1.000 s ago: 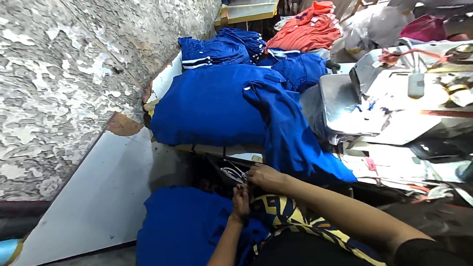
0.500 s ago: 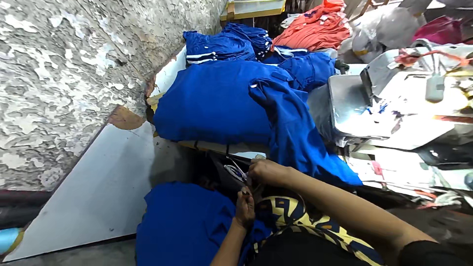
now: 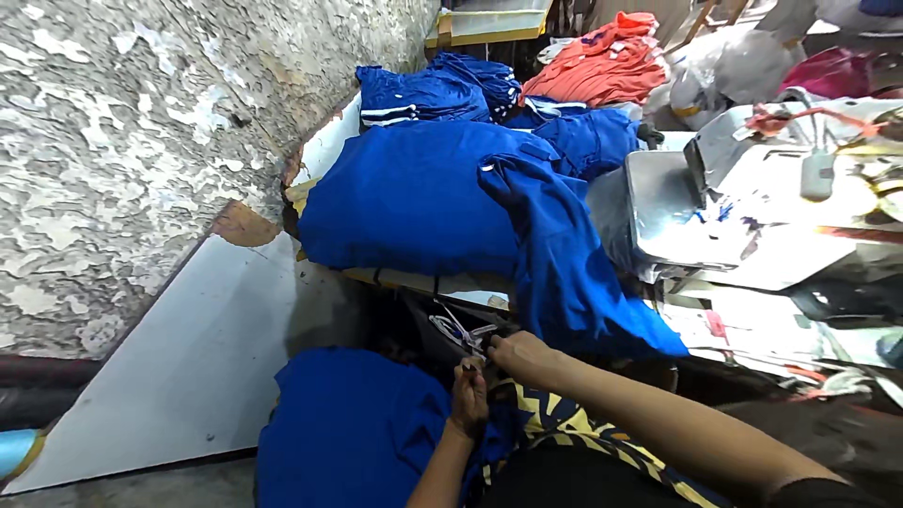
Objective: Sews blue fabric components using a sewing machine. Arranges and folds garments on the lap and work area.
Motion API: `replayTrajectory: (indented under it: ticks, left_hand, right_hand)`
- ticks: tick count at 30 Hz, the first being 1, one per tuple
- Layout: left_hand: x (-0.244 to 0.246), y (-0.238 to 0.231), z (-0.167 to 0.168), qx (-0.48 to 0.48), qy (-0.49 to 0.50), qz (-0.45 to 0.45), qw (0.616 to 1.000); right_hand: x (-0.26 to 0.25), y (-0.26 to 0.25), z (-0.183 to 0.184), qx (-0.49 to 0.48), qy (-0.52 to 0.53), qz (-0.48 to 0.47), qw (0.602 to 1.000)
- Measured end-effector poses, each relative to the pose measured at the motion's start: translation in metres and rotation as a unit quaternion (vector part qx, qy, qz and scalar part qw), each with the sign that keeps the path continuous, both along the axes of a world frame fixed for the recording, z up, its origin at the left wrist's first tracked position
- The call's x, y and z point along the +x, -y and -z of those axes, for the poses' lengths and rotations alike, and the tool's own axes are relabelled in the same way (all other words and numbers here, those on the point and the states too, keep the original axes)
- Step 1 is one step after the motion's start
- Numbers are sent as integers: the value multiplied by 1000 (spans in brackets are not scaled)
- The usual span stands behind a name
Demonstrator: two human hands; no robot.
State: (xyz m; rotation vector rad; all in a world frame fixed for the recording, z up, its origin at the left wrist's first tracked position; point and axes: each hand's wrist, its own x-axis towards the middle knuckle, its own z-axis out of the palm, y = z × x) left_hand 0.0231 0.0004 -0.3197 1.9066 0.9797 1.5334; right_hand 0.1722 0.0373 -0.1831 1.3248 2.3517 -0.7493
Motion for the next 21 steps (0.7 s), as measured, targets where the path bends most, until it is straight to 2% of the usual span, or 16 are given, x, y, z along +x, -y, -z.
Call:
replayTrajectory:
  ticks: [8,10,15,21]
  left_hand:
    - [2,5,-2,-26,-24,5,999]
    - [3,5,0,-23,-31,-6,999]
    - [2,4,1,-23,-34,-8,999]
    - [2,3,1,0,-21,-4,1000]
  right_hand:
    - [5,-2,10,29,65,-15,997]
    - [11,-6,13,45,33,-34,998]
    - [35,-15,21,69,-201,10,977]
    - [38,-17,24,68,-188,16,980]
